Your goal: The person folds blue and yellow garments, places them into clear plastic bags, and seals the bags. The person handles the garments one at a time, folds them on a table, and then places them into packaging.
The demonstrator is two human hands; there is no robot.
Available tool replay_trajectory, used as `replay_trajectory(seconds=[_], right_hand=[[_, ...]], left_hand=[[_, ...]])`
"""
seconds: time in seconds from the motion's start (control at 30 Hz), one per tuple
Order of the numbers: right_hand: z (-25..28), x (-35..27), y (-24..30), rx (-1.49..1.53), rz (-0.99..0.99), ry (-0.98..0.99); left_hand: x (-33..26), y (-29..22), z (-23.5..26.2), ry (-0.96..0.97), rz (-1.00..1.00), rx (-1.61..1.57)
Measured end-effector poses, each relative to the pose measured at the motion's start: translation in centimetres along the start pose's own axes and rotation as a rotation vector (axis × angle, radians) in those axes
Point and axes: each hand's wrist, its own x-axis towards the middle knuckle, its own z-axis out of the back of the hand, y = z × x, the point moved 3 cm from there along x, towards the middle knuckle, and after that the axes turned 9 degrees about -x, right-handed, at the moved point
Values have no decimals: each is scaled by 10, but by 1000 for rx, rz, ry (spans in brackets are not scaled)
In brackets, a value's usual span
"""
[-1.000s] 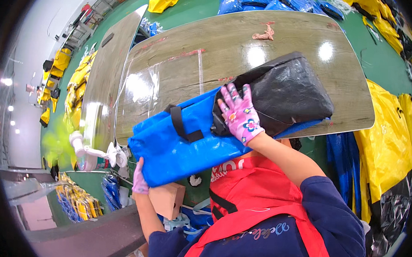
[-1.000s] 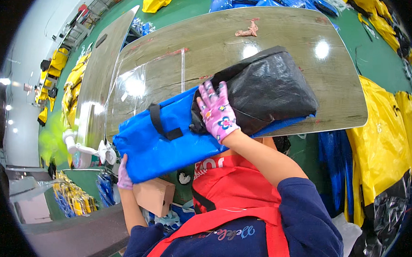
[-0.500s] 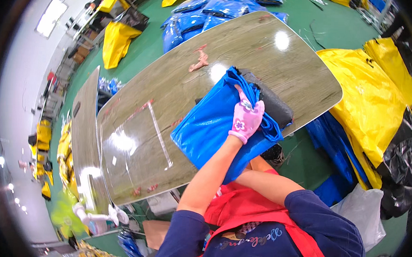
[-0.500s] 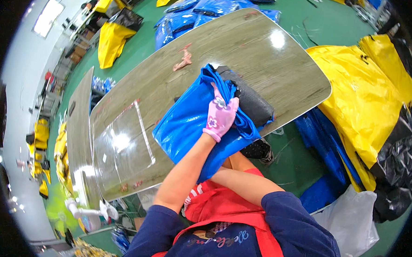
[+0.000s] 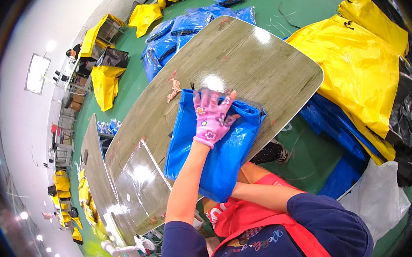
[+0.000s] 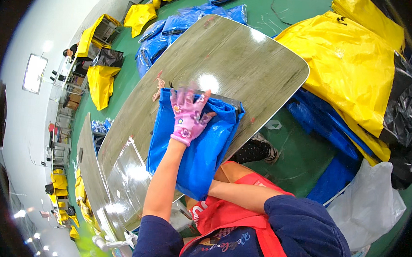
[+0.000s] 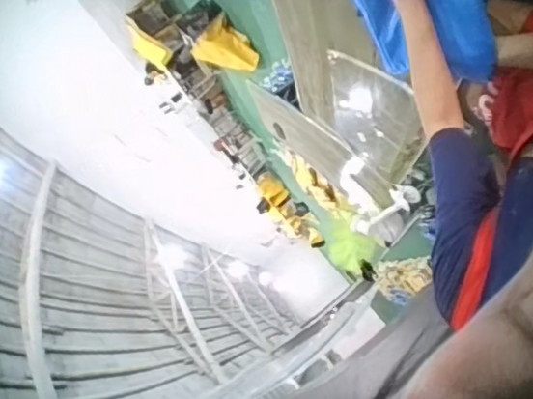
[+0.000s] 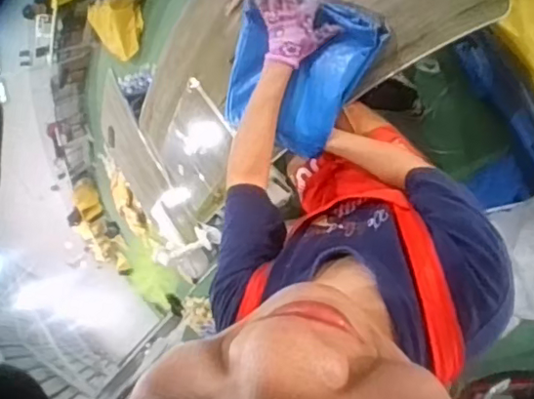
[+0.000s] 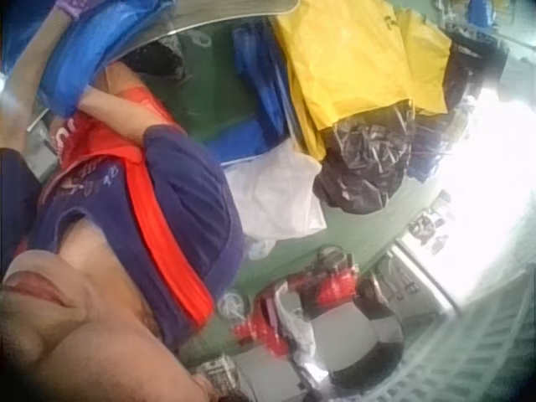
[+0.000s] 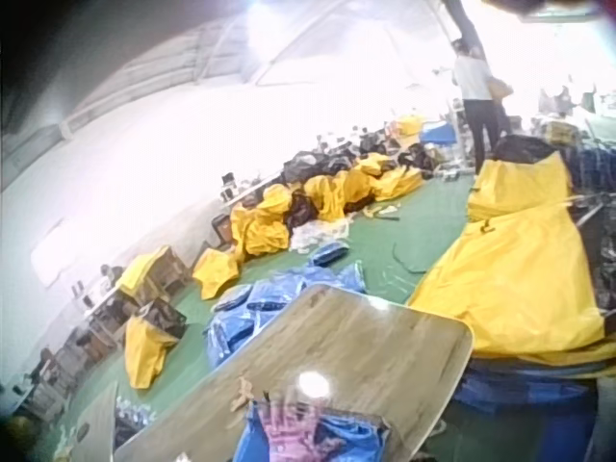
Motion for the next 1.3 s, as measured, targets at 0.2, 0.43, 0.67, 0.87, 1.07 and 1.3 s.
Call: replay_trajectory(seconds=[0.2,0.43,0.67,0.87,1.07,1.3], right_hand=[[25,-24,-10,1141,-357,-28],[131,-97,-67,564,-447,-746],[151,-53,-170,-388,-351,-285],[148,-88,-130,-320,82,-126],[147,-105,-115,-433,223,-301],[142,-119,-61,932,-494,-316]], left_hand=[[24,20,-18,170,-58,-82],[13,24,-26,212,48,-71],[-27,66,27,233,189,37],[-165,54,32,352,730,-738],[-222,8,37,91,768,-1423],[-234,-30,164,-590,597,-417]])
